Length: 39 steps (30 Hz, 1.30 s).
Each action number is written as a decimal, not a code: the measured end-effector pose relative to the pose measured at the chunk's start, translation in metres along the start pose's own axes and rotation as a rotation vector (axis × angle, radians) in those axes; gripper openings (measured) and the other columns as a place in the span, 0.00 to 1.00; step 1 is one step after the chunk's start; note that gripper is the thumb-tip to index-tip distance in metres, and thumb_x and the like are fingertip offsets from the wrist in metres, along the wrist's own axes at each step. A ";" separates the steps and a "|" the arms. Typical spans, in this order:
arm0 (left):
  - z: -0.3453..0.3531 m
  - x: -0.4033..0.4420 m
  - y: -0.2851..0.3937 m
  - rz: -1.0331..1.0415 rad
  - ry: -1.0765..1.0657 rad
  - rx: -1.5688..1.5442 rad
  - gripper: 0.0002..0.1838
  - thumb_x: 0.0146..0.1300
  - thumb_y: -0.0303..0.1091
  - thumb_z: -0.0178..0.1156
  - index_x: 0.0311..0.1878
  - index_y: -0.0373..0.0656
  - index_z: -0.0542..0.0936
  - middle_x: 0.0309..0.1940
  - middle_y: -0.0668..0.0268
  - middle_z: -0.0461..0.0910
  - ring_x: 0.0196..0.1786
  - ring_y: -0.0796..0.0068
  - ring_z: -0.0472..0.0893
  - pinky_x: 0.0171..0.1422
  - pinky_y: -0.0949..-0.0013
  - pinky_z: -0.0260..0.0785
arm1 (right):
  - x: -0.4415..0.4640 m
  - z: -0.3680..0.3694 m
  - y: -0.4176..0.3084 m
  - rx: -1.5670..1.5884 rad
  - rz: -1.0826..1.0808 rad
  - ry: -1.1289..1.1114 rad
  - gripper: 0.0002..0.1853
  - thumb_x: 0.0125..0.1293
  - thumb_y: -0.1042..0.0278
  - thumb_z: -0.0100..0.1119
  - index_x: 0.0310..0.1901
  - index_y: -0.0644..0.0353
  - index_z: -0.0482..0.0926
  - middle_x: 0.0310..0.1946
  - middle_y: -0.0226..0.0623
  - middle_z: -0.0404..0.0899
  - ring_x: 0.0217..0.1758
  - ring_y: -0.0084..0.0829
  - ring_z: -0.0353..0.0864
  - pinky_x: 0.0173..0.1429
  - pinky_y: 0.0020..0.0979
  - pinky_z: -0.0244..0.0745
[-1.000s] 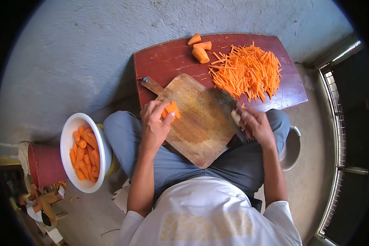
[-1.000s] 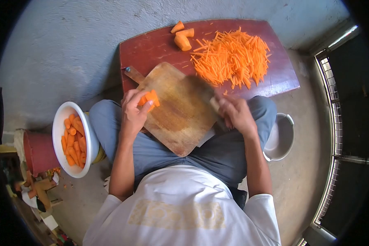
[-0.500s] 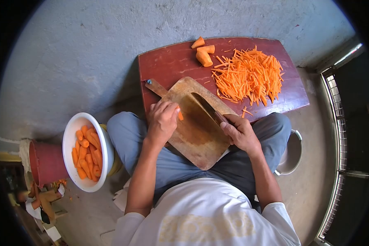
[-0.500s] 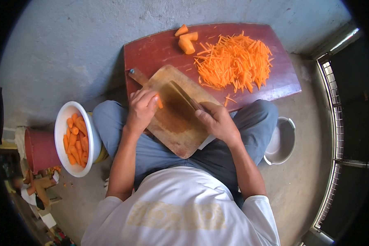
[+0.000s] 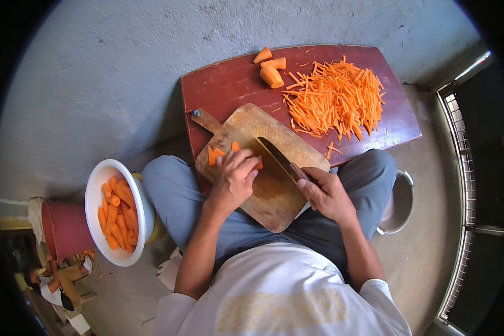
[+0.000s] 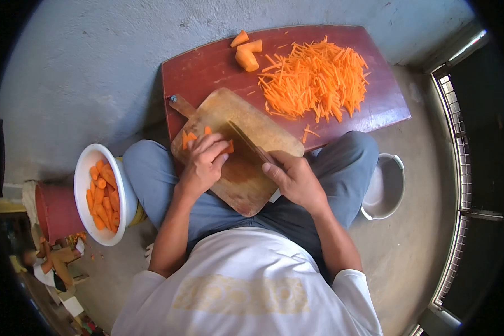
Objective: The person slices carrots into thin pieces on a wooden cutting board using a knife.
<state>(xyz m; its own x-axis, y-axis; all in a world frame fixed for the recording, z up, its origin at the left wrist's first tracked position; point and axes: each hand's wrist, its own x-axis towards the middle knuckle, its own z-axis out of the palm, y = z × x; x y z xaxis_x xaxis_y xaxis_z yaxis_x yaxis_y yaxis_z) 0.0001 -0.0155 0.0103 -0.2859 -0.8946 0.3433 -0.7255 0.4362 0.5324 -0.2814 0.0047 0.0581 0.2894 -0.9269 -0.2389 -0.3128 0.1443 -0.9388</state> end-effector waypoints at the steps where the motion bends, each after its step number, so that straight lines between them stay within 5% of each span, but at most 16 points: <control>1: -0.002 -0.004 0.000 0.015 -0.047 0.032 0.14 0.66 0.22 0.73 0.55 0.39 0.91 0.57 0.59 0.88 0.64 0.55 0.84 0.68 0.52 0.70 | -0.003 0.005 -0.002 0.021 0.018 -0.002 0.19 0.85 0.60 0.69 0.59 0.71 0.86 0.33 0.45 0.81 0.39 0.30 0.78 0.49 0.40 0.80; 3: 0.004 -0.009 0.001 0.023 -0.061 0.017 0.15 0.66 0.23 0.70 0.56 0.42 0.91 0.57 0.61 0.87 0.64 0.57 0.82 0.69 0.50 0.67 | -0.007 0.013 -0.001 -0.053 -0.081 0.005 0.18 0.85 0.61 0.69 0.60 0.71 0.86 0.35 0.51 0.84 0.39 0.33 0.80 0.51 0.41 0.81; 4: 0.006 -0.010 0.002 0.039 -0.064 0.031 0.16 0.65 0.22 0.69 0.55 0.41 0.91 0.56 0.61 0.87 0.63 0.57 0.82 0.69 0.50 0.67 | -0.003 0.020 0.003 -0.105 -0.332 0.065 0.22 0.86 0.59 0.68 0.65 0.74 0.85 0.33 0.40 0.86 0.32 0.30 0.84 0.41 0.39 0.82; 7: 0.007 -0.007 0.002 0.145 -0.045 0.043 0.16 0.62 0.20 0.65 0.53 0.40 0.90 0.52 0.61 0.86 0.57 0.56 0.82 0.66 0.51 0.68 | -0.013 0.010 -0.023 -0.213 -0.148 -0.036 0.17 0.85 0.61 0.67 0.59 0.70 0.85 0.39 0.60 0.87 0.39 0.53 0.86 0.50 0.46 0.81; 10: 0.013 -0.008 -0.002 0.203 0.082 0.086 0.15 0.61 0.19 0.66 0.51 0.39 0.89 0.49 0.60 0.85 0.55 0.55 0.82 0.64 0.51 0.69 | -0.028 0.000 -0.021 -0.224 -0.101 -0.108 0.16 0.86 0.61 0.66 0.58 0.70 0.85 0.38 0.60 0.86 0.38 0.60 0.85 0.47 0.48 0.81; 16: 0.024 -0.014 0.006 0.108 0.110 0.035 0.12 0.62 0.19 0.66 0.48 0.38 0.88 0.49 0.59 0.83 0.53 0.53 0.81 0.61 0.49 0.72 | -0.041 -0.001 -0.014 -0.063 0.085 -0.084 0.17 0.86 0.60 0.66 0.59 0.70 0.84 0.37 0.61 0.84 0.36 0.58 0.83 0.46 0.47 0.80; 24: 0.015 -0.017 0.016 0.111 -0.020 0.062 0.16 0.60 0.20 0.65 0.51 0.39 0.90 0.50 0.57 0.83 0.56 0.50 0.80 0.63 0.47 0.72 | -0.042 0.025 -0.024 -0.147 -0.125 -0.046 0.16 0.87 0.64 0.62 0.64 0.68 0.78 0.41 0.67 0.84 0.48 0.72 0.85 0.49 0.55 0.80; 30: 0.019 -0.016 0.018 0.116 0.027 0.060 0.20 0.57 0.21 0.65 0.55 0.39 0.90 0.49 0.58 0.83 0.56 0.51 0.80 0.64 0.46 0.69 | -0.050 0.026 -0.029 -0.175 -0.045 -0.076 0.14 0.86 0.66 0.62 0.62 0.67 0.78 0.36 0.65 0.84 0.43 0.71 0.86 0.45 0.58 0.79; 34: 0.014 -0.019 0.022 0.089 -0.023 0.081 0.21 0.58 0.23 0.67 0.57 0.41 0.91 0.51 0.59 0.84 0.56 0.52 0.80 0.67 0.47 0.64 | -0.009 0.040 -0.024 -0.257 -0.218 -0.035 0.11 0.85 0.67 0.63 0.57 0.67 0.77 0.35 0.64 0.84 0.41 0.69 0.87 0.45 0.59 0.79; 39: 0.011 -0.024 0.015 0.123 -0.017 0.090 0.22 0.58 0.23 0.67 0.57 0.40 0.91 0.54 0.59 0.85 0.58 0.54 0.81 0.69 0.47 0.63 | -0.035 0.027 -0.039 -0.225 -0.076 -0.081 0.11 0.86 0.66 0.62 0.57 0.67 0.77 0.36 0.64 0.84 0.44 0.69 0.87 0.46 0.59 0.79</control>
<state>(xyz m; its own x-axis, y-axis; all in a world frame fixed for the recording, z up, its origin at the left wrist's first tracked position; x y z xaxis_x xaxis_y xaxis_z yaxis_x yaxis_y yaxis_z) -0.0111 0.0110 0.0013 -0.3856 -0.8370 0.3882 -0.7377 0.5324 0.4151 -0.2547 0.0408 0.0960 0.3887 -0.9000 -0.1972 -0.4783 -0.0141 -0.8781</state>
